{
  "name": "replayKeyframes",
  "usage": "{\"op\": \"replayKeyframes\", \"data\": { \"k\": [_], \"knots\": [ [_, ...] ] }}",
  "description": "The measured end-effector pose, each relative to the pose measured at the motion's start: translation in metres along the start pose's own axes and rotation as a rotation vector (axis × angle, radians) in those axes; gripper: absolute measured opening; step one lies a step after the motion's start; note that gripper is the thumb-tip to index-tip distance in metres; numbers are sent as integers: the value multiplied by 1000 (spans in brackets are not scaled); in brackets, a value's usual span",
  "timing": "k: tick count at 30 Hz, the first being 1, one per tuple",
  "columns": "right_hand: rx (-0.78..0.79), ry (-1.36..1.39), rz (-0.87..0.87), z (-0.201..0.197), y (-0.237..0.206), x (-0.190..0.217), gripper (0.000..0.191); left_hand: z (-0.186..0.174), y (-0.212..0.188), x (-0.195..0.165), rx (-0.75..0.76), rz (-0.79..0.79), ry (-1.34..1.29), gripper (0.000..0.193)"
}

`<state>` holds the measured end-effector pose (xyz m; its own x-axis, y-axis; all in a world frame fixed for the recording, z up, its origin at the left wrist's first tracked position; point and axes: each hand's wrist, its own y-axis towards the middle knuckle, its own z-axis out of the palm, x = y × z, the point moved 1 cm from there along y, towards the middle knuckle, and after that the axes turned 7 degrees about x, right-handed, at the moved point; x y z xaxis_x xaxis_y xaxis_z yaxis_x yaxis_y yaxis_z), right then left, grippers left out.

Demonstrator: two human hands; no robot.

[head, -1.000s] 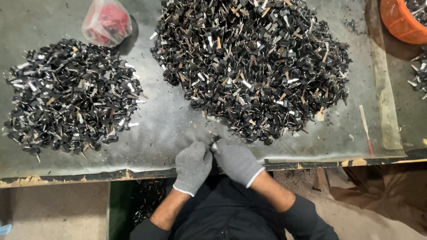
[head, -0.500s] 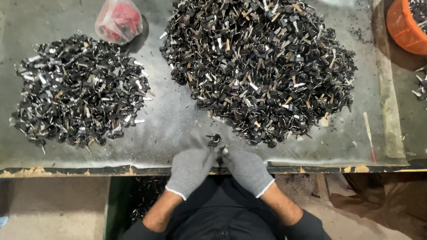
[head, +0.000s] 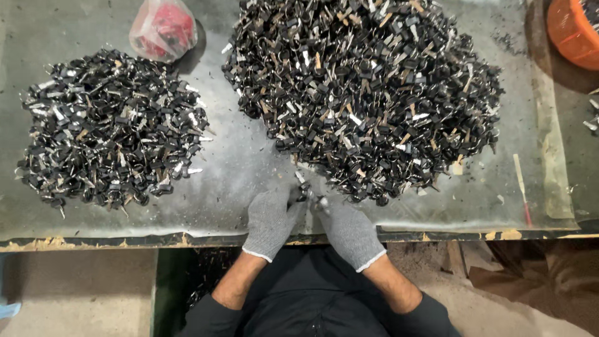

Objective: The person, wearing gray work gloves, picks small black metal parts one at a time from a large pile on the workbench, turns and handles each piece in both hands, and places it aside, working through the pile piece by piece across the whole clip.

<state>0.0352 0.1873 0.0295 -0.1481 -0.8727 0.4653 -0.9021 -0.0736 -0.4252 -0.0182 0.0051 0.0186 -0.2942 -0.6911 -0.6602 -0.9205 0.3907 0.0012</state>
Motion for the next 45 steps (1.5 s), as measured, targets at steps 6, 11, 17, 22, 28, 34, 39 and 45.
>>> {"op": "replayKeyframes", "data": {
  "k": [6,11,17,22,28,34,39,45],
  "knots": [
    [27,27,-136,-9,11,27,74,7,-4,8,-6,155,93,16],
    [-53,-247,-37,-2,17,37,57,14,-7,16,-38,239,111,18],
    [-46,-190,-87,-5,25,36,44,10,-1,12,-15,247,129,19],
    [-10,-179,-103,-27,11,31,44,-6,8,0,-2,114,-50,43],
    [-237,-374,-105,-10,17,38,35,-3,21,7,319,30,185,22],
    [140,32,-75,-17,29,22,51,7,6,14,78,114,41,27],
    [273,70,-189,-34,29,14,62,13,-2,14,36,136,50,20],
    [-22,-148,53,1,15,33,60,22,-8,21,26,214,125,13]
  ]
}}
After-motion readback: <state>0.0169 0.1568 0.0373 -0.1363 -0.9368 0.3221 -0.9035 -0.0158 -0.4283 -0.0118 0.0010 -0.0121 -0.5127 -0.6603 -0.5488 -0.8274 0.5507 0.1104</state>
